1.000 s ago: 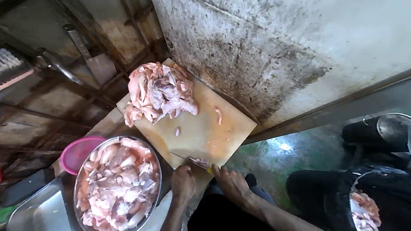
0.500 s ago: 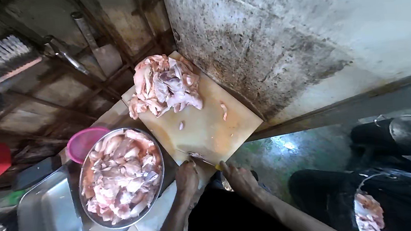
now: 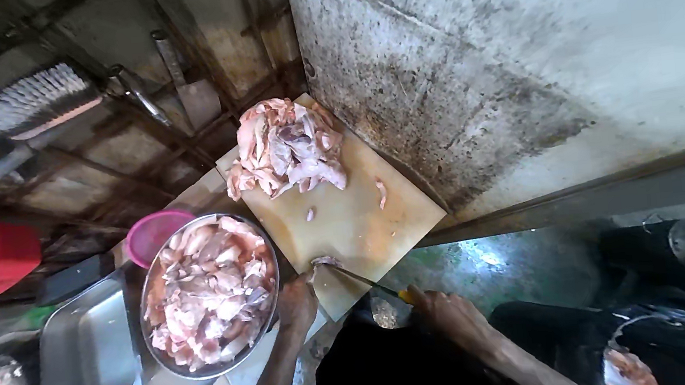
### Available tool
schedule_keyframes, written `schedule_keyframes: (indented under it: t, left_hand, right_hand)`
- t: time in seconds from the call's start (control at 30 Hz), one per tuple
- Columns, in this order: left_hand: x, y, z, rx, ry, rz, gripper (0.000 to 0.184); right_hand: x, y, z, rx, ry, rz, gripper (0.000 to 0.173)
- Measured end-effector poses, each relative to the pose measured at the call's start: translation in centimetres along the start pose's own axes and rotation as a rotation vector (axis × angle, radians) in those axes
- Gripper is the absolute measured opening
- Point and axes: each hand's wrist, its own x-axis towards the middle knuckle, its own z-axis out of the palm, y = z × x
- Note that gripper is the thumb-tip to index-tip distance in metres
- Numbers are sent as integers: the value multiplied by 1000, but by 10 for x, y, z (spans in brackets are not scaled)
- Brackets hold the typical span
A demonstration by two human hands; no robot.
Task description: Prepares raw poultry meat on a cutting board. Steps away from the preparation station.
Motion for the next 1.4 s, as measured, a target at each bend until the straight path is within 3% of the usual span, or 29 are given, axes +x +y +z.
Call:
schedule_keyframes:
  t: [0.23,0.4,0.57,0.77,0.9,1.0,1.13,1.2,1.3,1.4]
  left_hand:
    - [-3,12,8,-100,40,-154,39]
    - [1,14,27,-86,312,-107,52]
    - [11,15,37,-181,287,-57,33]
    - [6,11,44,-217,311,64,25]
    - [5,1,38,-257,352,71,25]
    - [-5,-8,28,-265,344,70,23]
    - [-21,-18,10,-241,383,176,16]
    - [-24,-8,-8,-231,314,245,20]
    - [-19,22,-47,-279,363,425,22]
    - [-17,78,-84,-453,354,563,25]
  right_hand:
    - [-15,36,-16,18,119,-17,38]
    - [-6,27,-8,93,226,-67,40]
    - [14,-6,7,82,156,-136,41]
    - [58,-64,6,-54,105,-168,46]
    - [57,-34,10,-40,106,-133,46]
    - [37,1,8,-46,73,-100,44]
    - [30,-12,-9,51,29,-99,43]
    - [35,-7,-5,107,24,-145,44]
    - [30,14,10,192,77,-161,35]
    - [8,51,42,284,162,-85,36]
